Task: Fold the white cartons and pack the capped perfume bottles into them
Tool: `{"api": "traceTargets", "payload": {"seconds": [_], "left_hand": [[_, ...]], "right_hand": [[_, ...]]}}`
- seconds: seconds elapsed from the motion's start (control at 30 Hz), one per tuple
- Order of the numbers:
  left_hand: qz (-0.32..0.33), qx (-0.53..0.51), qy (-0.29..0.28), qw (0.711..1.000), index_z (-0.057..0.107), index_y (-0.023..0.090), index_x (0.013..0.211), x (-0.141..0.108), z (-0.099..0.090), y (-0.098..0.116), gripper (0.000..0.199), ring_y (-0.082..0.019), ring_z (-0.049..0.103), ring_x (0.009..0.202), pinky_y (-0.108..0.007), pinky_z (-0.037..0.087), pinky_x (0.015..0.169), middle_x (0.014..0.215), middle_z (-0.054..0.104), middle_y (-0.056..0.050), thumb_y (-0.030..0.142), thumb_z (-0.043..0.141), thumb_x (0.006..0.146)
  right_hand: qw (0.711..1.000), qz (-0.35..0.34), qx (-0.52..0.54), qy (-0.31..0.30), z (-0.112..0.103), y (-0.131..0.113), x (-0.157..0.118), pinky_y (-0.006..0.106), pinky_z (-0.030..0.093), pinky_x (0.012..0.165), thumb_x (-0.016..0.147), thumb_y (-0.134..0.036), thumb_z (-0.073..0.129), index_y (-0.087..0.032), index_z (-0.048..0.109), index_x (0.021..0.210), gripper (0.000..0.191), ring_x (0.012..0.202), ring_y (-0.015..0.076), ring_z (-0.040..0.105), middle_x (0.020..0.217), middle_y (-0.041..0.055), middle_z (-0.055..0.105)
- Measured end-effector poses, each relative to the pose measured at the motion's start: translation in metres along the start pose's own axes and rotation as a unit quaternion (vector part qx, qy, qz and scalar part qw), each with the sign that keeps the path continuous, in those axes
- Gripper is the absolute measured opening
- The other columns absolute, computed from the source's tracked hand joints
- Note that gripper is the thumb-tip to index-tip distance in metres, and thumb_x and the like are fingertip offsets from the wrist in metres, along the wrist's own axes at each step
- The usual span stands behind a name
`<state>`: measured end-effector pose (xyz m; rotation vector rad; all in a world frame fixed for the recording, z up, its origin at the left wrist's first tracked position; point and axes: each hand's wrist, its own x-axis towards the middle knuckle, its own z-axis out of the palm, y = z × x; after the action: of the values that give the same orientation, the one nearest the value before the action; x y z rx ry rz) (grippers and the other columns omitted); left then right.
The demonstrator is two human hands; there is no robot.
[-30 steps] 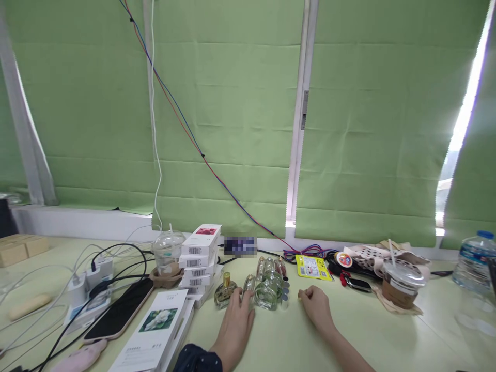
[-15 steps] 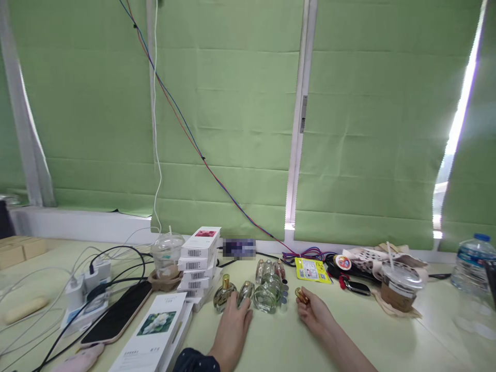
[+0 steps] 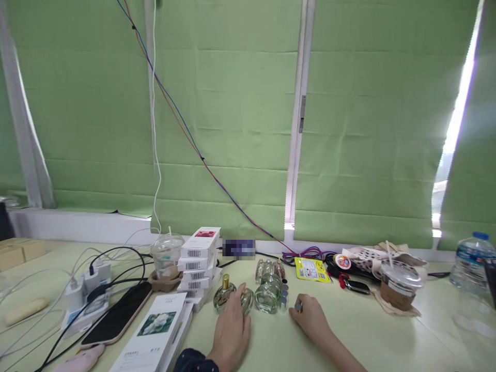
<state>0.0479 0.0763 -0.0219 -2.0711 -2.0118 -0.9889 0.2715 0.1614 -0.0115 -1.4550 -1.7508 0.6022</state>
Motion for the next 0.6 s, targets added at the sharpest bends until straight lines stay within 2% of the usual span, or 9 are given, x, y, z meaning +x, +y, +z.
{"api": "traceTargets", "payload": {"seconds": [0.1,0.23,0.37,0.5,0.6], "left_hand": [[-0.013,0.009,0.0,1.0,0.034,0.002,0.139,0.0,-0.001,0.0,0.061,-0.032,0.045,0.131,-0.049,0.036,0.11,0.141,0.047,-0.023,0.008,0.039,0.079],[-0.04,0.011,0.001,0.999,0.042,0.002,0.134,0.001,-0.003,0.003,0.056,-0.035,0.052,0.123,-0.052,0.041,0.104,0.132,0.055,-0.024,0.007,0.038,0.078],[-0.043,-0.004,0.002,0.999,0.047,0.005,0.128,0.001,-0.006,0.005,0.049,-0.032,0.054,0.121,-0.05,0.041,0.104,0.127,0.059,-0.021,0.01,0.039,0.08],[-0.035,-0.032,0.002,0.999,0.048,0.005,0.125,0.0,-0.008,0.006,0.046,-0.032,0.055,0.117,-0.051,0.042,0.101,0.124,0.06,-0.021,0.011,0.039,0.08],[-0.023,-0.059,0.002,0.998,0.049,0.007,0.122,-0.001,-0.009,0.008,0.044,-0.032,0.058,0.112,-0.052,0.044,0.099,0.12,0.062,-0.02,0.01,0.04,0.079]], "right_hand": [[0.999,-0.018,-0.045,-0.015,0.001,0.0,-0.002,0.026,0.032,0.058,0.062,-0.012,0.064,-0.022,0.054,0.054,0.016,0.067,0.0224,0.058,0.064,0.0046,0.064],[0.996,-0.021,-0.075,-0.036,0.0,0.002,-0.002,0.026,0.033,0.058,0.061,-0.012,0.063,-0.021,0.057,0.06,0.011,0.071,0.0231,0.059,0.071,0.0066,0.067],[0.996,-0.014,-0.071,-0.057,0.0,0.006,-0.002,0.026,0.033,0.058,0.062,-0.015,0.065,-0.021,0.057,0.064,0.01,0.071,0.0222,0.059,0.073,0.006,0.067],[0.996,0.001,-0.032,-0.078,-0.001,0.007,0.001,0.025,0.033,0.057,0.055,-0.028,0.076,-0.022,0.052,0.061,0.026,0.07,0.0209,0.058,0.068,0.0021,0.064],[0.997,0.023,0.024,-0.071,-0.004,0.005,0.009,0.026,0.032,0.055,0.057,-0.044,0.076,-0.024,0.048,0.068,0.036,0.06,0.0195,0.054,0.054,-0.0038,0.054]]}}
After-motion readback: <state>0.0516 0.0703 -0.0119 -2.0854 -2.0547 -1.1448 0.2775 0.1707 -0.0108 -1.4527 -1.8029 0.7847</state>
